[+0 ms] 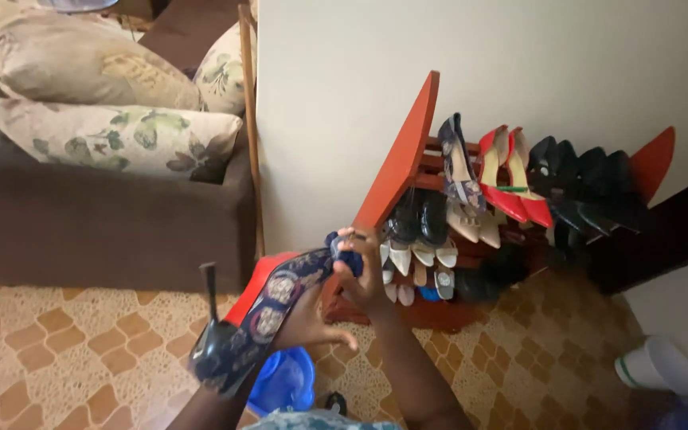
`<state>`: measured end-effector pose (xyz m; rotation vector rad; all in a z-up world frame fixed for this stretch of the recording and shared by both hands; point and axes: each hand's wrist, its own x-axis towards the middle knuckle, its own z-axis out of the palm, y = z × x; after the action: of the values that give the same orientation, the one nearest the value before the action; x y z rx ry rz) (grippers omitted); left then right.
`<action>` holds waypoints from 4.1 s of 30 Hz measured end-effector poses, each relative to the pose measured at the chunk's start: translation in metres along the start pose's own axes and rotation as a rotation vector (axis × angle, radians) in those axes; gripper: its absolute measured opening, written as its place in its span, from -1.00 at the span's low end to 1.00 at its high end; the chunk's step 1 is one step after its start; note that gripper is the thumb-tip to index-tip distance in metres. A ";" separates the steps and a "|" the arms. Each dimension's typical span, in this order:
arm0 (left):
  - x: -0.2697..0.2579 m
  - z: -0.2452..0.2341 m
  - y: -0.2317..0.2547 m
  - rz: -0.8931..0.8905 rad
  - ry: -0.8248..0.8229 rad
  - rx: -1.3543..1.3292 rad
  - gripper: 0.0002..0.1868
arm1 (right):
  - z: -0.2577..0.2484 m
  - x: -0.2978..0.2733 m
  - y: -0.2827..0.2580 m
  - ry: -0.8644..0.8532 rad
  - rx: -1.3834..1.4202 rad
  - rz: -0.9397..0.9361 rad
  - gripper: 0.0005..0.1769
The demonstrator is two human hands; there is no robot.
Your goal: The person wipes shoes on a red rack with a cloth from a bucket of water and then moves the rack to a different location.
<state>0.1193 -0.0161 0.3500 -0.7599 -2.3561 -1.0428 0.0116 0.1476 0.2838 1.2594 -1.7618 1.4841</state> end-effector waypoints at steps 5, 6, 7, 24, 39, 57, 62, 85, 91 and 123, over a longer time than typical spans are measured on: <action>0.005 0.016 -0.006 -0.094 -0.095 0.191 -0.34 | 0.005 0.012 -0.001 -0.130 -0.055 -0.044 -0.73; 0.006 0.018 -0.007 -0.092 -0.078 0.195 -0.42 | 0.007 0.010 -0.002 -0.182 -0.127 -0.097 -0.74; 0.006 0.017 -0.007 -0.090 -0.061 0.198 -0.49 | 0.009 0.010 0.003 -0.151 -0.086 -0.079 -0.74; -0.015 0.034 -0.024 -0.120 0.115 -0.025 -0.57 | 0.022 -0.009 -0.040 -0.327 -0.098 -0.479 -0.71; -0.021 0.080 -0.059 -0.124 0.121 -0.159 -0.42 | -0.015 -0.021 0.048 -0.208 0.019 -0.215 -0.68; -0.042 0.121 -0.097 -0.264 0.498 -2.297 -0.38 | 0.033 -0.045 0.029 0.021 -0.270 -0.001 -0.38; -0.033 0.105 -0.099 -0.478 0.548 -2.089 -0.33 | 0.046 -0.113 0.044 -0.011 -0.162 0.163 -0.36; -0.036 0.170 -0.162 -0.925 0.694 -1.494 -0.15 | 0.025 -0.083 0.068 0.049 -0.363 0.509 -0.48; -0.037 0.157 -0.154 -0.732 0.627 -1.923 0.00 | -0.018 -0.054 0.038 0.232 0.762 0.860 -0.44; -0.049 0.181 -0.143 -0.827 0.696 -1.470 -0.28 | 0.041 -0.061 0.064 -0.183 0.158 0.622 -0.47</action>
<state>0.0320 0.0283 0.1348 0.3212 -0.9322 -2.8039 -0.0107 0.1269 0.1914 0.9840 -2.3396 1.9178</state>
